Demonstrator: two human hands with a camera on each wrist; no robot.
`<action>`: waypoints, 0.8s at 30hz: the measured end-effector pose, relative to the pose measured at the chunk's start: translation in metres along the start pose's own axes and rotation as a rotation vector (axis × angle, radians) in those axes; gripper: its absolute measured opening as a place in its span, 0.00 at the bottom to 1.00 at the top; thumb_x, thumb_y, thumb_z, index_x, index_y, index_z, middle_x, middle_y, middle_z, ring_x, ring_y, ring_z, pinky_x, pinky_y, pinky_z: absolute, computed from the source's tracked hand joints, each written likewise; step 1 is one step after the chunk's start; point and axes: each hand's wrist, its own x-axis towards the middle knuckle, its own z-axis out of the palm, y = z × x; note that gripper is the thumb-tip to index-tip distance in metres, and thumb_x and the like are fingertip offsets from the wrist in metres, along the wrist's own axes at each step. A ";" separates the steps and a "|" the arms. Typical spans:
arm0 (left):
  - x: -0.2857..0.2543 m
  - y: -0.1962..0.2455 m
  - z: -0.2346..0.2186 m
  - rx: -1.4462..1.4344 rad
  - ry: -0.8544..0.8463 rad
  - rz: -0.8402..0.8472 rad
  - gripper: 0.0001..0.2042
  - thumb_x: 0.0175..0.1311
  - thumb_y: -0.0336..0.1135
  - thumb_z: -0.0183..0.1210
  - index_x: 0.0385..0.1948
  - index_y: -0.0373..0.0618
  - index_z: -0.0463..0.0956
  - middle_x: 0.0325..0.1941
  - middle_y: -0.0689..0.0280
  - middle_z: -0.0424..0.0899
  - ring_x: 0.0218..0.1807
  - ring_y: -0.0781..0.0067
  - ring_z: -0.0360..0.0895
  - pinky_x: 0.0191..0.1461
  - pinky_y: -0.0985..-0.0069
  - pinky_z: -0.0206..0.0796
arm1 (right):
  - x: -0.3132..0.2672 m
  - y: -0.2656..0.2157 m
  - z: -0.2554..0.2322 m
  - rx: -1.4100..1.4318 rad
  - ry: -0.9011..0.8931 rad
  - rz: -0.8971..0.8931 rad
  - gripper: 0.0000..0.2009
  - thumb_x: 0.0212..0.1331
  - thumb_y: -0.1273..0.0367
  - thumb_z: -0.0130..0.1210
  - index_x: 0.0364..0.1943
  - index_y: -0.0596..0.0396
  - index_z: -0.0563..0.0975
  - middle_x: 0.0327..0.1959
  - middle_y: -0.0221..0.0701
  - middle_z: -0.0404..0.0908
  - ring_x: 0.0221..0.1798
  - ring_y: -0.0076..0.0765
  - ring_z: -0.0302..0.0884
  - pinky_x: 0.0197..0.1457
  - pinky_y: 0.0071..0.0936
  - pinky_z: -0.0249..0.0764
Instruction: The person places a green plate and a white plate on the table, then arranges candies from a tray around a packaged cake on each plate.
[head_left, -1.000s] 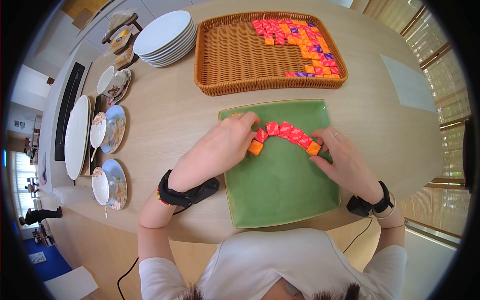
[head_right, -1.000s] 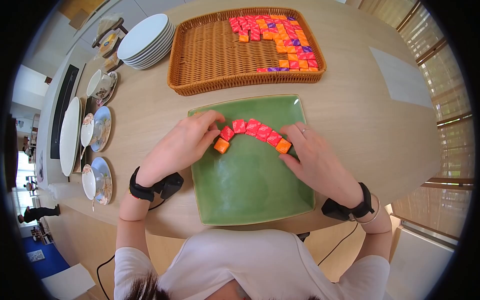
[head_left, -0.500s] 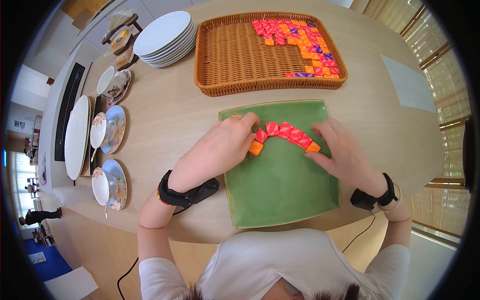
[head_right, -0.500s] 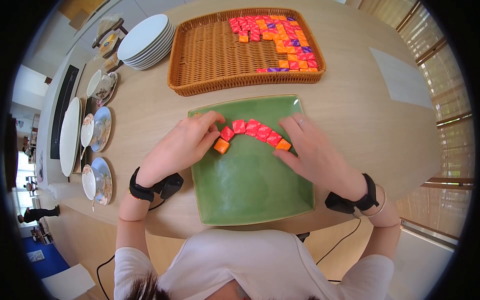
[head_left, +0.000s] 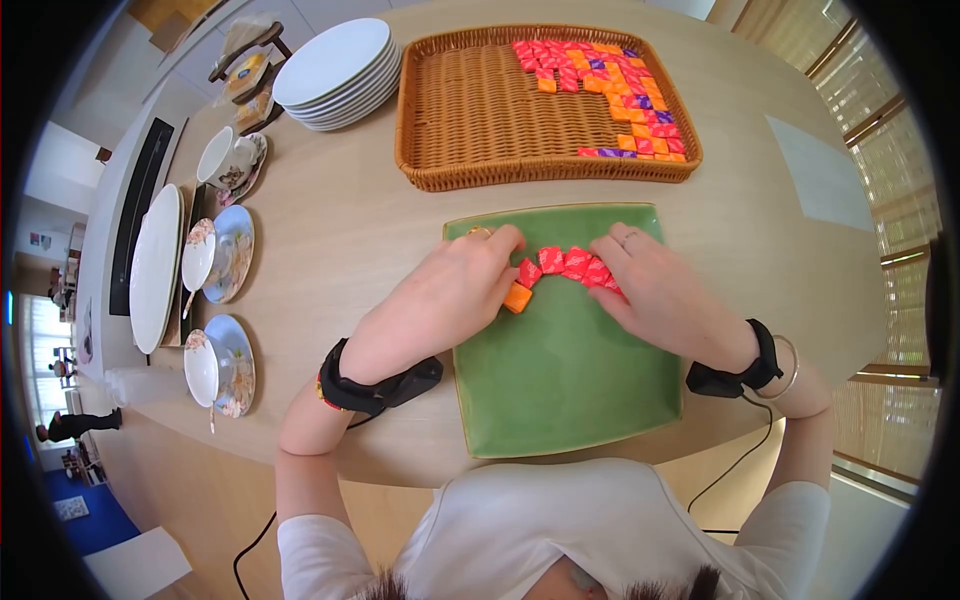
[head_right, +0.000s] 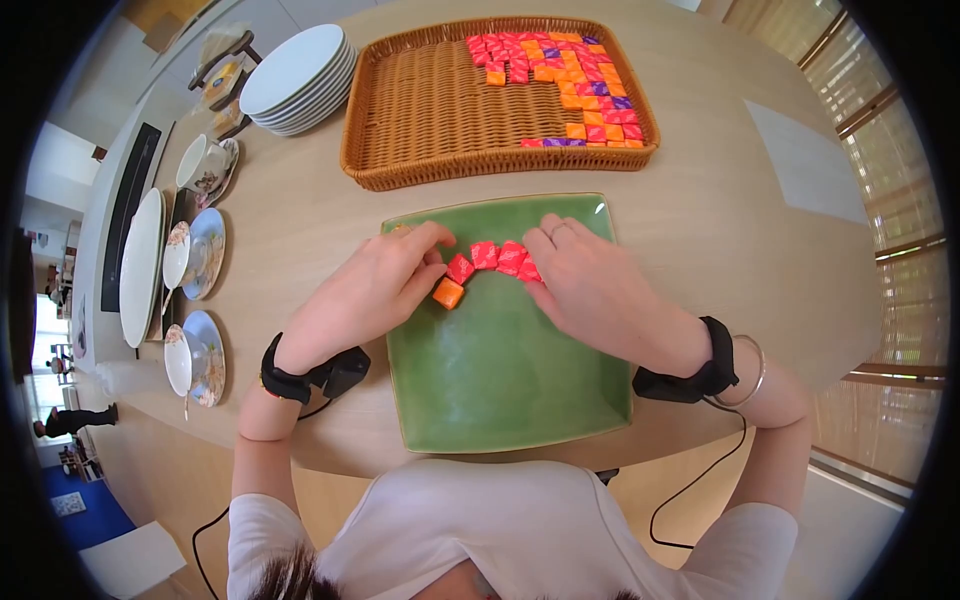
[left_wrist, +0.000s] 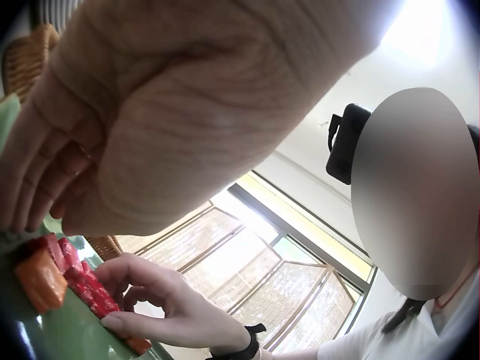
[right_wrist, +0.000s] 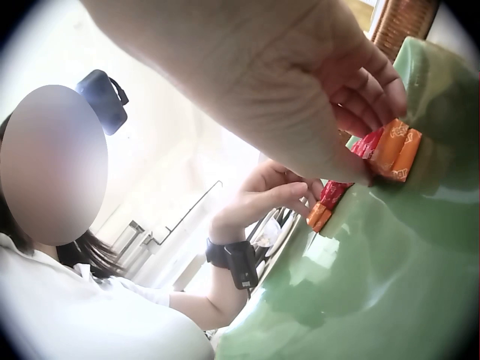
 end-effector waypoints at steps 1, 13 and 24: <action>0.000 0.001 0.000 -0.004 -0.005 -0.006 0.10 0.67 0.28 0.54 0.47 0.35 0.73 0.33 0.48 0.83 0.39 0.43 0.80 0.43 0.56 0.71 | 0.000 0.002 0.002 0.000 -0.001 -0.001 0.15 0.56 0.73 0.62 0.44 0.62 0.71 0.41 0.42 0.72 0.49 0.48 0.74 0.51 0.39 0.74; 0.001 0.001 0.001 -0.004 -0.029 -0.019 0.10 0.66 0.27 0.55 0.47 0.35 0.73 0.33 0.50 0.84 0.40 0.46 0.81 0.45 0.58 0.72 | 0.011 0.000 0.002 -0.011 0.028 -0.042 0.15 0.54 0.70 0.64 0.42 0.62 0.72 0.42 0.41 0.73 0.51 0.47 0.73 0.52 0.39 0.74; -0.001 0.002 0.002 0.017 -0.021 0.019 0.12 0.67 0.27 0.53 0.50 0.34 0.73 0.45 0.49 0.81 0.47 0.47 0.80 0.51 0.57 0.71 | 0.017 0.005 0.011 0.011 0.051 -0.078 0.13 0.56 0.71 0.63 0.39 0.61 0.70 0.41 0.41 0.72 0.48 0.47 0.74 0.48 0.39 0.76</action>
